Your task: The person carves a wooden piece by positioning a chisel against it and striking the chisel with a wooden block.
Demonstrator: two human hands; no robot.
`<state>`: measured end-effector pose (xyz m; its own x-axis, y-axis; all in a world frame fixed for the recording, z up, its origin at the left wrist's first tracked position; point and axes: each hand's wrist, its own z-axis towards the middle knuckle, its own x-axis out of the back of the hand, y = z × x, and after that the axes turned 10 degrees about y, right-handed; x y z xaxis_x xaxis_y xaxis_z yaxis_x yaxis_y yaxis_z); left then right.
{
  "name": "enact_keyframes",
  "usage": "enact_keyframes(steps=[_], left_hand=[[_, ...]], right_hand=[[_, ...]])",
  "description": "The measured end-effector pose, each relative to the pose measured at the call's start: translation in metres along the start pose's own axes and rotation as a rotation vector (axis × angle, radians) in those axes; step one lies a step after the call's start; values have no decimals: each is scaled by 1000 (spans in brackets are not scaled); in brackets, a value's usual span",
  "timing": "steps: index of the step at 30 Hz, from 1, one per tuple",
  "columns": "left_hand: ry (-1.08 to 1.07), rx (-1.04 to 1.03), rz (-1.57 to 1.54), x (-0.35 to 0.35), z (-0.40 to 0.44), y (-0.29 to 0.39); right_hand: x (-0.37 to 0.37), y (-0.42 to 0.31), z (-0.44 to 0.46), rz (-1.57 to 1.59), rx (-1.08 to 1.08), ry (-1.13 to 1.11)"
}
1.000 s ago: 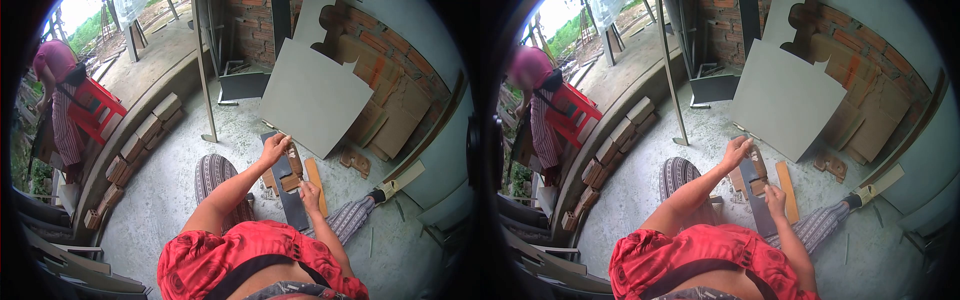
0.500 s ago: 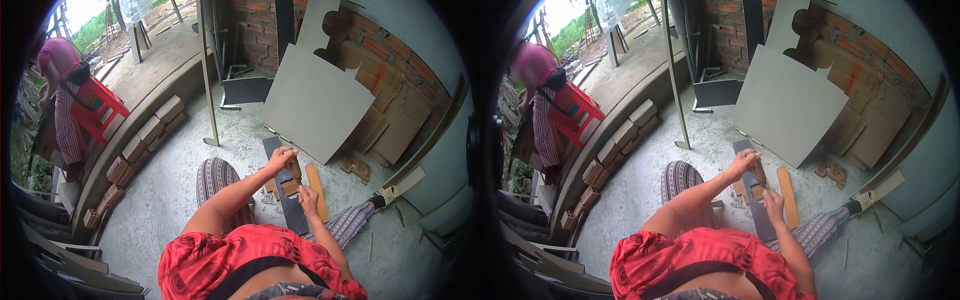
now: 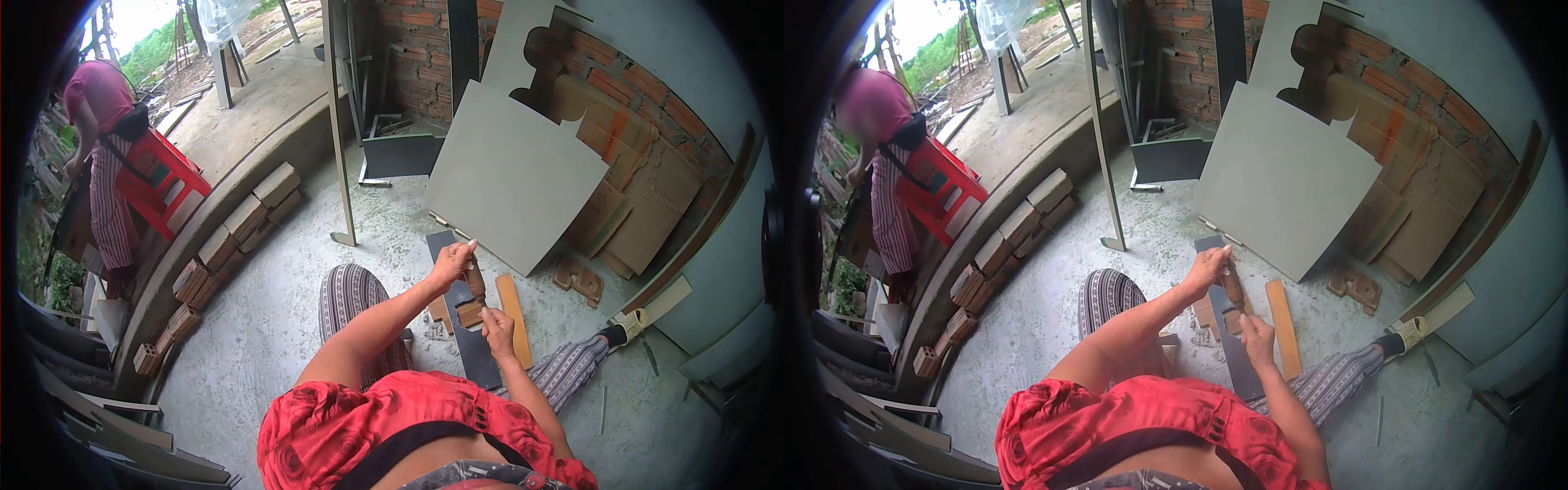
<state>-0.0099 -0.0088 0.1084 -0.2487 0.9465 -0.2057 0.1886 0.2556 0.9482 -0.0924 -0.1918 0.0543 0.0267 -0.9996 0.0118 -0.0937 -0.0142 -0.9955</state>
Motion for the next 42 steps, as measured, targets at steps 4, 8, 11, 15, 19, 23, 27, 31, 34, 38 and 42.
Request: enact_keyframes(steps=[4,8,11,15,19,23,27,31,34,38,42], left_hand=[[26,31,25,0,-1,2],[-45,244,-83,4,-1,8],[-113,206,-82,1,-9,10],[-255,262,-96,1,-12,-10],[-263,319,-49,3,-10,-5],[-263,224,-23,2,-14,4],[-168,71,6,7,-6,15],[-77,10,102,18,16,-2],[-68,10,153,18,24,-23],[-43,-76,189,13,27,-31],[-116,-98,306,5,33,-40]], right_hand=[[1,1,1,-18,9,12],[2,0,0,-69,43,21],[3,3,1,-71,34,34],[5,8,0,-48,47,25],[3,2,-1,-84,31,32],[7,13,8,-292,131,108],[21,41,24,-608,271,145],[59,85,56,-663,0,213],[97,112,53,-759,-142,296],[119,96,32,-1164,-523,270],[128,114,23,-1277,-699,131]])
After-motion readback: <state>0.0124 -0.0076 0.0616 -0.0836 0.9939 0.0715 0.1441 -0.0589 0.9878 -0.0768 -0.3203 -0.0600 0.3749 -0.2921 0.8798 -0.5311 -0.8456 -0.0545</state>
